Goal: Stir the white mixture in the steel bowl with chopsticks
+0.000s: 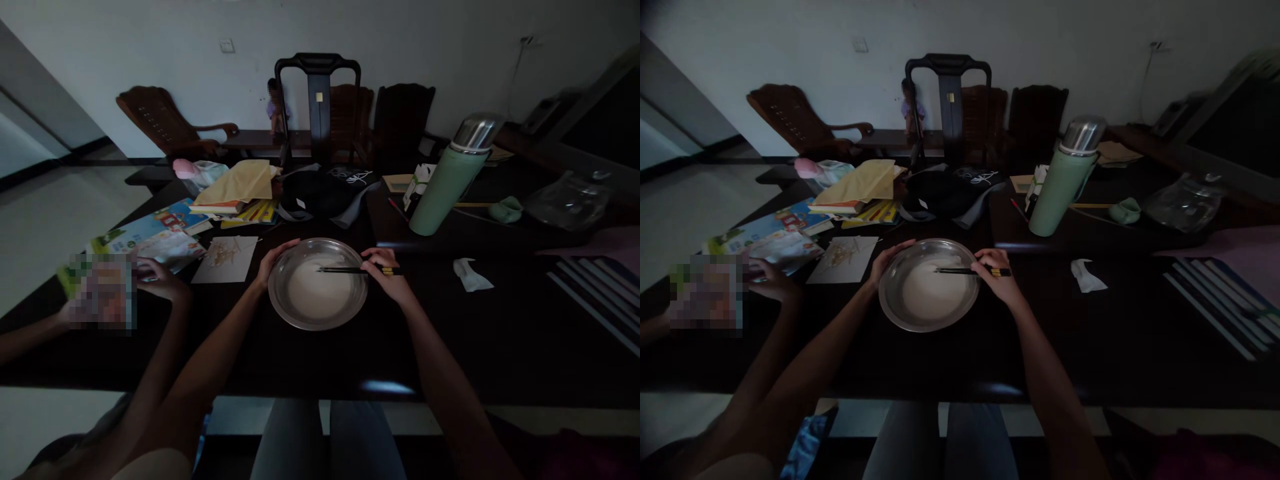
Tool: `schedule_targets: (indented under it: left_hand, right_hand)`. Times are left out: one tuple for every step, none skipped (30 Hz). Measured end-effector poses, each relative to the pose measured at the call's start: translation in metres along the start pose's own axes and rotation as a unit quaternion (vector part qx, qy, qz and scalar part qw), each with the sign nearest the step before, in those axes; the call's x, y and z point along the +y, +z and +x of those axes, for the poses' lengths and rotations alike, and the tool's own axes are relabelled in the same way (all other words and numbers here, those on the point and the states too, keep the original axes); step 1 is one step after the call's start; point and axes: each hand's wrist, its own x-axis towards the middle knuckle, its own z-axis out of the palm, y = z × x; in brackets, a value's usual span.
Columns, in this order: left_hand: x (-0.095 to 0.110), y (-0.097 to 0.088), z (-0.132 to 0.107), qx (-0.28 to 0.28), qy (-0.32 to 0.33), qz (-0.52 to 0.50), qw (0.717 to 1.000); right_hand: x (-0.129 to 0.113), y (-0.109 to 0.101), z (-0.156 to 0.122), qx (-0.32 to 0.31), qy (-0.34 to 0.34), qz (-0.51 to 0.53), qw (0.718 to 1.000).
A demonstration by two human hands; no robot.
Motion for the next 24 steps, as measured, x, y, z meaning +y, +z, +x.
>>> schedule_targets:
  left_hand:
    - [-0.0002,-0.0001,0.0003,0.003,-0.002,0.001,1.000]
    - [-0.0002,0.0000,0.0005,0.005,-0.002,0.003,1.000]
    - [-0.0002,0.0001,0.0006,0.006,-0.002,0.004,1.000]
    - [-0.0001,0.0003,0.0006,0.004,-0.001,0.004,1.000]
    - [0.0000,0.0005,0.0006,0.003,0.000,0.003,1.000]
    - [0.0002,0.0007,0.0004,0.001,0.002,0.001,1.000]
    - [0.0004,0.0011,0.0001,-0.001,0.003,-0.001,1.000]
    - [0.0006,0.0015,-0.0003,-0.001,0.003,-0.003,1.000]
    - [0.0009,0.0020,-0.0007,0.001,0.002,-0.004,1.000]
    - [0.0012,0.0027,-0.0012,0.004,0.002,-0.004,1.000]
    - [0.0016,0.0035,-0.0017,0.008,0.000,-0.002,1.000]
    - [0.0020,0.0042,-0.0021,0.011,-0.001,-0.001,1.000]
    - [0.0023,0.0048,-0.0024,0.013,-0.002,0.001,1.000]
    - [0.0025,0.0053,-0.0027,0.013,-0.002,0.003,1.000]
    - [0.0027,0.0055,-0.0028,0.011,-0.001,0.004,1.000]
    - [0.0026,0.0055,-0.0028,0.009,-0.001,0.006,1.000]
    - [0.0024,0.0051,-0.0027,0.006,0.000,0.007,1.000]
    - [0.0020,0.0045,-0.0025,0.004,-0.002,0.007,1.000]
    - [0.0015,0.0036,-0.0022,0.002,-0.003,0.006,1.000]
    - [0.0008,0.0026,-0.0018,0.001,-0.003,0.004,1.000]
    - [0.0001,0.0016,-0.0013,0.000,-0.002,0.000,1.000]
    - [-0.0007,0.0007,-0.0008,-0.001,0.000,-0.003,1.000]
    - [-0.0013,-0.0001,-0.0004,-0.002,0.003,-0.006,1.000]
    - [-0.0018,-0.0007,0.0000,-0.003,0.005,-0.008,1.000]
  right_hand:
    - [0.0008,-0.0023,0.0003,0.018,0.002,0.008,1.000]
    - [0.0011,-0.0042,0.0004,0.028,0.000,0.021,0.999]
    - [0.0010,-0.0054,0.0004,0.028,-0.005,0.034,0.999]
    - [0.0005,-0.0055,0.0002,0.017,-0.012,0.044,0.999]
    - [-0.0002,-0.0046,0.0000,-0.001,-0.019,0.048,0.999]
    - [-0.0009,-0.0031,-0.0001,-0.022,-0.023,0.045,0.998]
    - [-0.0012,-0.0014,-0.0002,-0.038,-0.024,0.037,0.998]
    - [-0.0011,-0.0002,-0.0002,-0.046,-0.021,0.027,0.998]
    - [-0.0006,0.0002,0.0000,-0.044,-0.017,0.018,0.999]
    - [0.0003,-0.0004,0.0003,-0.031,-0.013,0.013,0.999]
    - [0.0014,-0.0020,0.0007,-0.011,-0.010,0.013,1.000]
    - [0.0023,-0.0040,0.0009,0.009,-0.009,0.020,1.000]
    - [0.0028,-0.0061,0.0011,0.024,-0.010,0.032,0.999]
    - [0.0028,-0.0075,0.0012,0.030,-0.012,0.046,0.998]
    - [0.0023,-0.0079,0.0011,0.027,-0.014,0.057,0.998]
    - [0.0014,-0.0073,0.0009,0.013,-0.016,0.063,0.998]
    - [0.0004,-0.0057,0.0008,-0.007,-0.019,0.061,0.998]
    - [-0.0005,-0.0037,0.0007,-0.025,-0.020,0.053,0.998]
    - [-0.0012,-0.0020,0.0007,-0.036,-0.019,0.041,0.998]
    - [-0.0015,-0.0009,0.0008,-0.036,-0.019,0.029,0.999]
    - [-0.0013,-0.0011,0.0010,-0.027,-0.018,0.018,0.999]
    - [-0.0008,-0.0024,0.0012,-0.010,-0.016,0.012,1.000]
    - [-0.0002,-0.0046,0.0015,0.008,-0.014,0.011,1.000]
    - [0.0004,-0.0072,0.0016,0.023,-0.013,0.016,1.000]
